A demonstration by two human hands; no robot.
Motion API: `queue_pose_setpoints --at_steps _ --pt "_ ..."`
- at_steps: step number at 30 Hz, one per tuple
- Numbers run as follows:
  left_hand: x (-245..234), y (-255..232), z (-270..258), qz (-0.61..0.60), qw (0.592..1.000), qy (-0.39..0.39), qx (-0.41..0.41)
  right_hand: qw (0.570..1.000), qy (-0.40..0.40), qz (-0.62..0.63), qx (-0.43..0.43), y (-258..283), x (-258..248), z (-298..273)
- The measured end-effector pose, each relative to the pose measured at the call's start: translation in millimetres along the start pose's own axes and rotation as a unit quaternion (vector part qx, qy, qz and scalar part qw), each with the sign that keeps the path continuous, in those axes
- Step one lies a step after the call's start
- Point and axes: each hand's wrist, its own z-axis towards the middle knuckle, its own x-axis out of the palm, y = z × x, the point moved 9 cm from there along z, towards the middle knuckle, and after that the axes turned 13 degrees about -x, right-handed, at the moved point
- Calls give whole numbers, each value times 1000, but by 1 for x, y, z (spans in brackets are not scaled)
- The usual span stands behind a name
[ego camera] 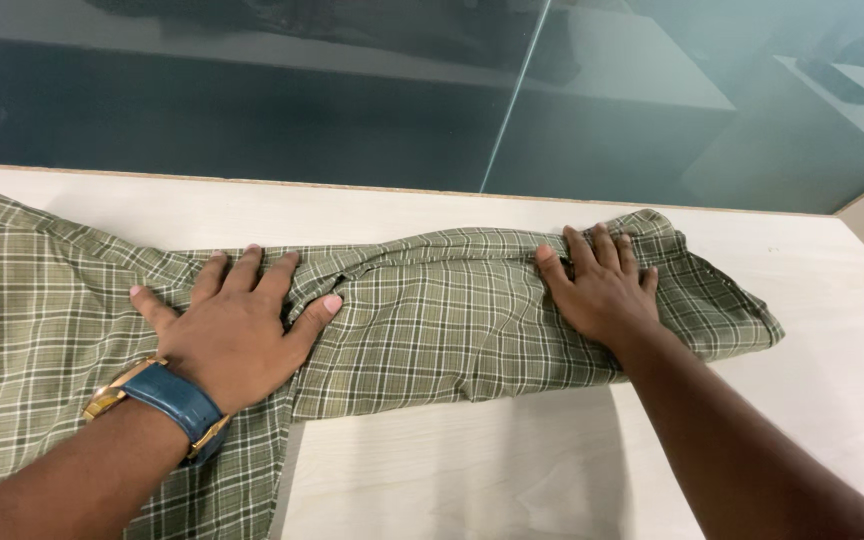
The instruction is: The person folds a green plaid shirt on a white table, smoothing the fabric and aligning the sleeves before folding it into a compact rectangle. The folded shirt is then placed into a cabinet. The person then picks up a light blue patterned shirt and begins buttoning it.
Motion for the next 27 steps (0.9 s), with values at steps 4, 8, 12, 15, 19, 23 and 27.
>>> queue_pose_setpoints --at_steps 4,8,12,15,19,23,27 --pt "-6 2 -3 -46 998 -25 28 996 71 -16 52 2 2 0" --pt "-9 22 -7 -55 998 -16 8 990 -63 -40 -122 55 -4 -7" --pt "-4 64 -10 -74 995 -15 -60 989 60 3 -138 83 26 -18" --pt "-10 111 -5 -82 981 -120 -130 990 -27 24 -138 106 7 -24" --pt "0 181 -19 -187 953 -161 -177 961 -100 60 -252 170 -5 -63" --pt "0 232 -43 -199 948 -125 -216 931 -96 146 -321 250 -5 -112" --pt "5 268 -71 -308 907 28 -287 911 -47 262 -316 324 4 -151"
